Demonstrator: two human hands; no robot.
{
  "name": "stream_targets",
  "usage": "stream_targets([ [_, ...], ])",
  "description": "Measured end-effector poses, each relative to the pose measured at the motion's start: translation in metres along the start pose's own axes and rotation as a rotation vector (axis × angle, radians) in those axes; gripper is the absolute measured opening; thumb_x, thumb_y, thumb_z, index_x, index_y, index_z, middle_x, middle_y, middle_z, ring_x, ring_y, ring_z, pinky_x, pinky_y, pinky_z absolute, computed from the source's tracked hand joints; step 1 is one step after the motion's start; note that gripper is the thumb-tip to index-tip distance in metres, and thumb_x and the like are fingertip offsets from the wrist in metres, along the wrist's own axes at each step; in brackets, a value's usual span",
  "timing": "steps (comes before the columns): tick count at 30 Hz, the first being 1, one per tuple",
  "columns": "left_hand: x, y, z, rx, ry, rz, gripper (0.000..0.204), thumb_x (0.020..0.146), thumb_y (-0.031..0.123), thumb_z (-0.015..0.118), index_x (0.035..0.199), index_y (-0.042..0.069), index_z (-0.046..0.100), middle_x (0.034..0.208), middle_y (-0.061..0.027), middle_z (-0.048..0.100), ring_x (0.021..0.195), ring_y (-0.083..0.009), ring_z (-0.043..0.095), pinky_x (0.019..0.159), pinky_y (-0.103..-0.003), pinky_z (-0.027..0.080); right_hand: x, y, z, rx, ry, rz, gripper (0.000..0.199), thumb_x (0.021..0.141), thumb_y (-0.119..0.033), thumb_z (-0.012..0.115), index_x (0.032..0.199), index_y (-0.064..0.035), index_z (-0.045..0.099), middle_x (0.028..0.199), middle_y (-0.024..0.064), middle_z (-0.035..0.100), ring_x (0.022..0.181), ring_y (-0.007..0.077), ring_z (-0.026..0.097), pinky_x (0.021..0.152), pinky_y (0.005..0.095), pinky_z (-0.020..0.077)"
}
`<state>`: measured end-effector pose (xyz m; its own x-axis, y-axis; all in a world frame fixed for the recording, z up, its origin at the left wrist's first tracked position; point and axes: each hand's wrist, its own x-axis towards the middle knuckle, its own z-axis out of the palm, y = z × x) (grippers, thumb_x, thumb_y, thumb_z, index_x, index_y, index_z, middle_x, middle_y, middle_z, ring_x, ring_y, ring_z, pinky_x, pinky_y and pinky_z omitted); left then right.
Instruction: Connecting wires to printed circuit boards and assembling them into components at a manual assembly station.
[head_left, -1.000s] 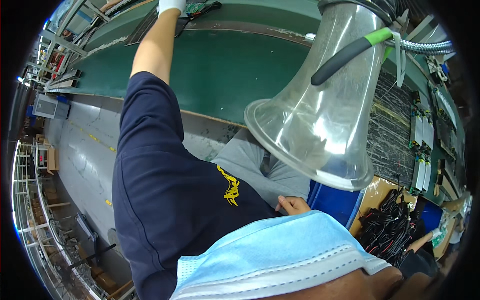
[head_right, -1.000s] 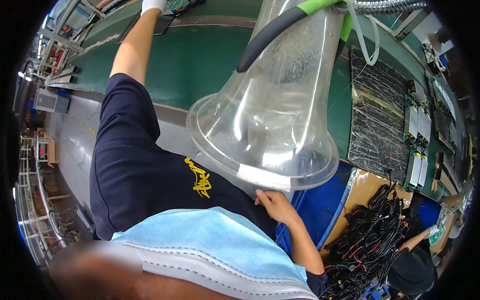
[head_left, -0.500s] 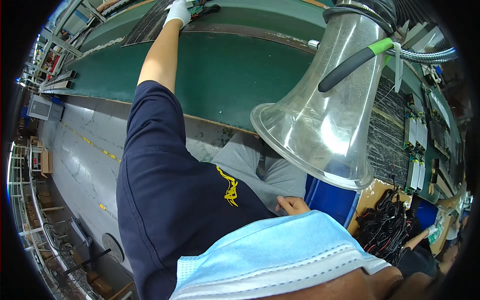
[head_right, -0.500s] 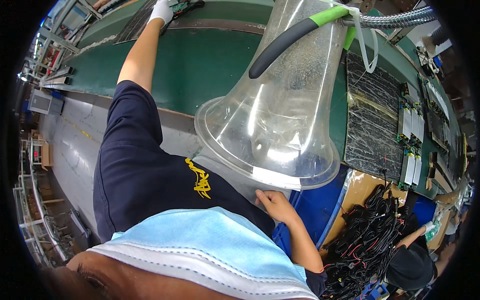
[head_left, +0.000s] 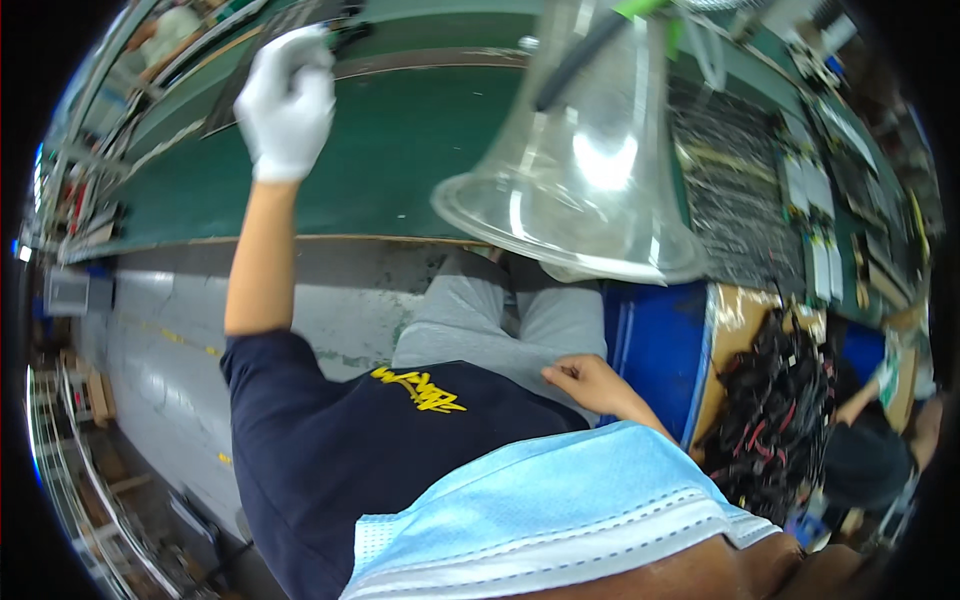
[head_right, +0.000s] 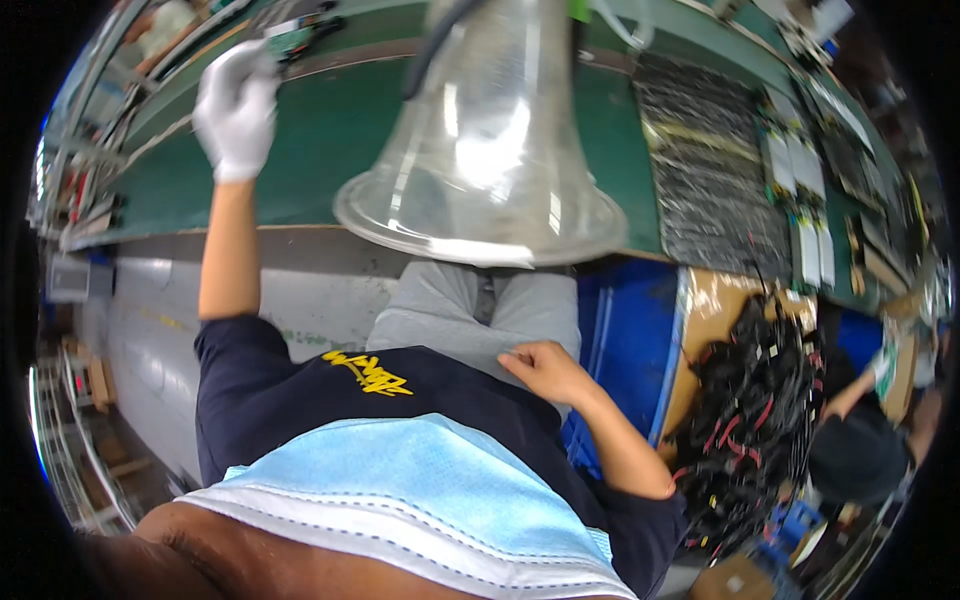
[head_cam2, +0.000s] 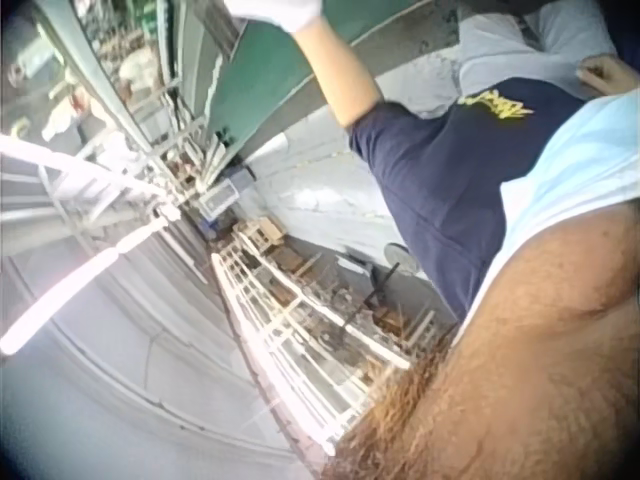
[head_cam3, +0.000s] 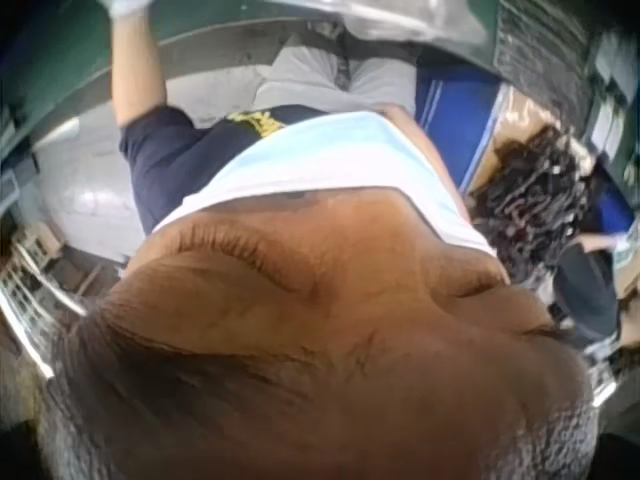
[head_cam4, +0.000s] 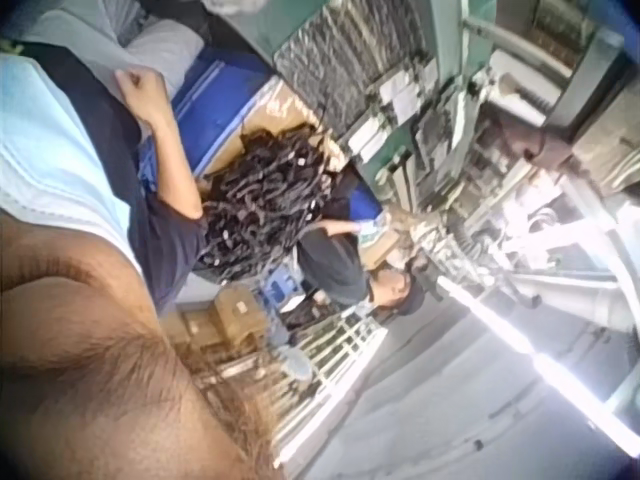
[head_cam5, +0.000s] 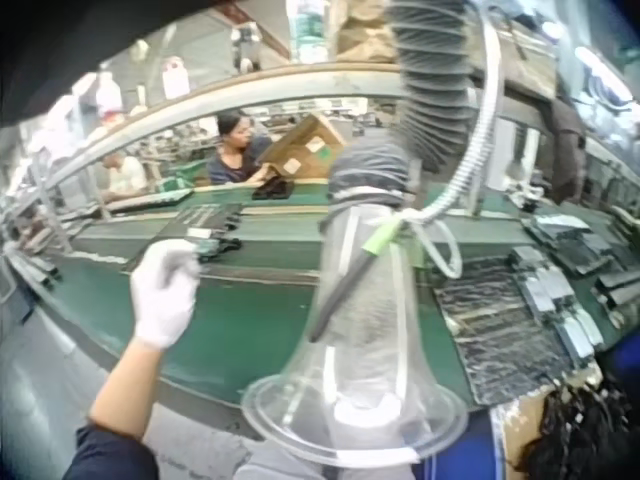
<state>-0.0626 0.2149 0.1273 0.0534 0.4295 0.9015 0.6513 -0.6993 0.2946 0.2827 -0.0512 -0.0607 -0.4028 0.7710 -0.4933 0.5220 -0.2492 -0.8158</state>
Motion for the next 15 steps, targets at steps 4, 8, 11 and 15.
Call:
stream_targets([
  [4, -0.014, 0.157, -0.063, -0.16, -0.432, 0.228, 0.022, 0.085, -0.008, 0.052, 0.099, -0.006, 0.068, 0.079, -0.0126, 0.065, 0.062, -0.0175, 0.056, 0.06, -0.028, 0.046, 0.001, -0.004, -0.003, 0.007, 0.076, -0.103, 0.034, 0.096, -0.03, 0.062, 0.082, -0.0004, 0.068, 0.055, 0.0014, 0.048, 0.055, 0.0082, 0.039, 0.051, 0.0315, 0.0353],
  [8, 0.012, 0.257, -0.023, -0.466, -0.803, -0.155, 0.033, 0.09, 0.015, 0.047, 0.112, -0.006, 0.059, 0.084, -0.01, 0.061, 0.066, -0.0159, 0.053, 0.062, -0.027, 0.044, -0.014, -0.038, -0.011, -0.006, 0.159, -0.093, 0.029, 0.096, -0.023, 0.063, 0.081, 0.002, 0.064, 0.058, 0.0029, 0.049, 0.057, 0.0091, 0.04, 0.051, 0.0301, 0.035],
  [11, 0.044, 0.291, 0.0, -0.707, -1.157, -0.471, 0.054, 0.095, 0.038, 0.042, 0.125, -0.006, 0.05, 0.09, -0.0075, 0.056, 0.07, -0.0143, 0.049, 0.064, -0.026, 0.042, -0.042, -0.066, -0.026, -0.086, 0.289, -0.163, 0.025, 0.095, -0.02, 0.064, 0.084, 0.0024, 0.065, 0.062, 0.0033, 0.052, 0.057, 0.0092, 0.043, 0.051, 0.0293, 0.0368],
  [15, 0.017, 0.146, -0.241, -0.916, -1.498, -0.548, 0.067, 0.098, 0.05, 0.039, 0.132, -0.006, 0.045, 0.092, -0.0062, 0.053, 0.071, -0.0136, 0.047, 0.065, -0.025, 0.04, -0.111, -0.078, -0.053, -0.226, 0.7, -0.076, 0.018, 0.092, -0.015, 0.067, 0.088, 0.0025, 0.067, 0.068, 0.0051, 0.059, 0.063, 0.0096, 0.052, 0.056, 0.027, 0.0431],
])
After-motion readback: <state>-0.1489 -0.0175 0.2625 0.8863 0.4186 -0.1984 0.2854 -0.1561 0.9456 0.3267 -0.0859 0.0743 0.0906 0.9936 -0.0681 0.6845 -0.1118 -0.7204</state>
